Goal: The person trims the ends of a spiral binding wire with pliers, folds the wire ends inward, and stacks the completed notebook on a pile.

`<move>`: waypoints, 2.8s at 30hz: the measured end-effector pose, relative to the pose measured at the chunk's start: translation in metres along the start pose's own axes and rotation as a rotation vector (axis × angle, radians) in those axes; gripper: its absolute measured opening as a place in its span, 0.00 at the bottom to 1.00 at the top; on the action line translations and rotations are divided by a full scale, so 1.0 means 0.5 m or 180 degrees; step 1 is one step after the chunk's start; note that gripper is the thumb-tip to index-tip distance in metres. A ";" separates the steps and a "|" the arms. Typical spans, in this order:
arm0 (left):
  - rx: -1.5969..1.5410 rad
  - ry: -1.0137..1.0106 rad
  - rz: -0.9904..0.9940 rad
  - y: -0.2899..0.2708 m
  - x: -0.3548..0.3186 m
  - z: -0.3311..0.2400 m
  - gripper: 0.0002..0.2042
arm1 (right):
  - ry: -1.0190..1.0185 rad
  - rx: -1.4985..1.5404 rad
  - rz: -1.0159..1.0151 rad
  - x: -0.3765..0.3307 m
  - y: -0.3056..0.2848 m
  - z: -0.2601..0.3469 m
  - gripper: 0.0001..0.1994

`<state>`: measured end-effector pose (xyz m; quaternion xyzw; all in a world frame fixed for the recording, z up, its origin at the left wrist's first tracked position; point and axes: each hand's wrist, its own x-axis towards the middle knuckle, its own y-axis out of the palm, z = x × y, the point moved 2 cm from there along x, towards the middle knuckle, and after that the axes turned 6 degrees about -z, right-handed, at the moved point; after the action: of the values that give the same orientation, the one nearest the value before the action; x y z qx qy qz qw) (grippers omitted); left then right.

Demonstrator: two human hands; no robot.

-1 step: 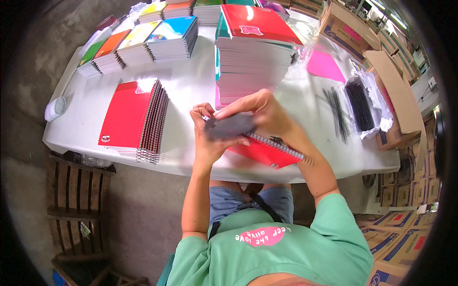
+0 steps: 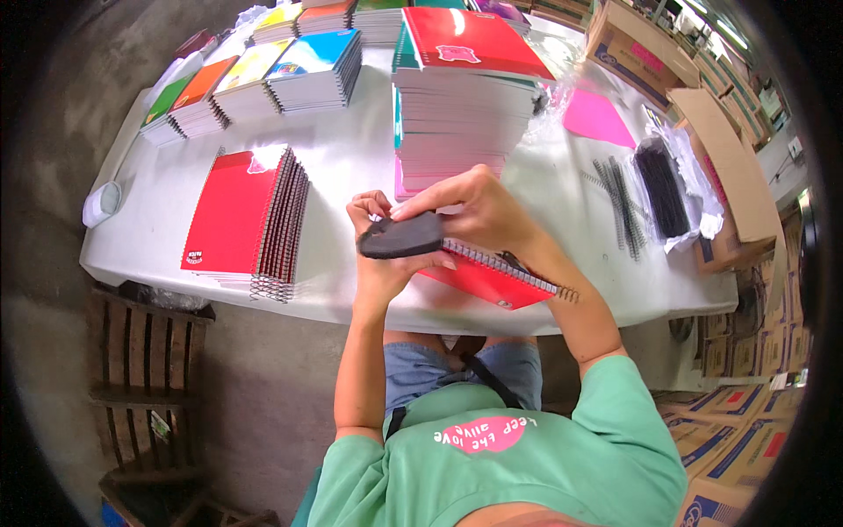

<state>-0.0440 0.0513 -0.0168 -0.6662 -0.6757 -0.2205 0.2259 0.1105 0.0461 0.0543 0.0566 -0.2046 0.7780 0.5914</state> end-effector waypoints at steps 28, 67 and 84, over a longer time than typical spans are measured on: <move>0.1052 0.0972 -0.0796 -0.006 -0.094 -0.096 0.14 | 0.0276 -0.2179 -0.2016 -0.318 0.045 0.038 0.23; -0.1382 0.0083 -0.2238 -0.196 -0.067 -0.203 0.26 | -0.0145 0.1002 -0.1678 -0.156 0.089 0.014 0.29; 0.2586 -0.0098 -0.2424 -0.493 0.086 -0.021 0.11 | -0.0418 -0.1257 -0.1021 0.390 0.261 -0.108 0.22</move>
<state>-0.2906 0.0758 0.0182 -0.2375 -0.9026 0.0014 0.3590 -0.0618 0.2136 0.0367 0.0221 -0.3788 0.6139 0.6922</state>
